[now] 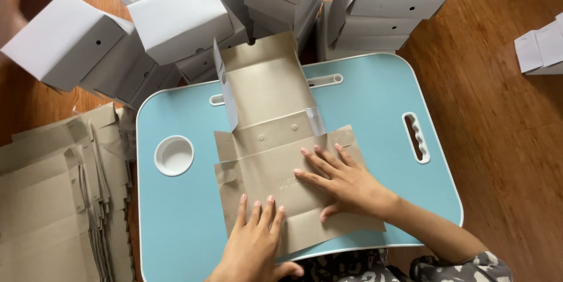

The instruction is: The person assembles a flat cardboard box by folding and tucking its flaps into place, then closes it with a white lid. The process is performed by hand on a light blue tray with stacks of similar boxes nearby.

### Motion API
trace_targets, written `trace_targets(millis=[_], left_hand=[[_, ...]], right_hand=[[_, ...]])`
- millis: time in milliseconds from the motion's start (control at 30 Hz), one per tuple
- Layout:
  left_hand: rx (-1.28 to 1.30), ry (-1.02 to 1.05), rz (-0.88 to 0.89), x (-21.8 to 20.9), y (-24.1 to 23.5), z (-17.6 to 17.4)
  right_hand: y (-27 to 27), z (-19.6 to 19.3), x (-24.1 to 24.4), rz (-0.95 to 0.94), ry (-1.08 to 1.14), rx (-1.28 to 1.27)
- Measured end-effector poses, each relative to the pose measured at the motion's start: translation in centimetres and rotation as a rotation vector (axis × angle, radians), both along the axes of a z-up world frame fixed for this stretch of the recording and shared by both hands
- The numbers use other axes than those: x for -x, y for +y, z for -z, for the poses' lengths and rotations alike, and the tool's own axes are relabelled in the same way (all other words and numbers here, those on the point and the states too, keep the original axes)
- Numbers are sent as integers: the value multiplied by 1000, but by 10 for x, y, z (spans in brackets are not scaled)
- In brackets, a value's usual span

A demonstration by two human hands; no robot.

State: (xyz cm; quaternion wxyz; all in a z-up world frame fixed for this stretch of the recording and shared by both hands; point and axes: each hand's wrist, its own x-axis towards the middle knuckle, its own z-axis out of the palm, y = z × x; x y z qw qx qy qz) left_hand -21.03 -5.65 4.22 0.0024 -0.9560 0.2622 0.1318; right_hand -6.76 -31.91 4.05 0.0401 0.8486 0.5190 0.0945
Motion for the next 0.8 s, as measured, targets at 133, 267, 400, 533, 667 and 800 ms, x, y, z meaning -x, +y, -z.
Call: trace_targets(millis=[133, 267, 400, 533, 667, 800], left_hand=[[-113, 24, -34, 4, 4, -11], [-182, 66, -107, 9, 10, -29], [-229, -94, -170, 23, 0, -22], [-403, -36, -200, 25, 1, -22], [-321, -108, -171, 22, 10, -36], [-20, -241, -105, 9, 33, -45]], right_hand=[[5, -16, 17, 96, 128, 63], [-9, -25, 11, 63, 246, 131], [2, -53, 11, 140, 673, 508], [30, -79, 23, 195, 672, 758], [1, -48, 22, 84, 580, 494], [-7, -76, 8, 90, 822, 357]])
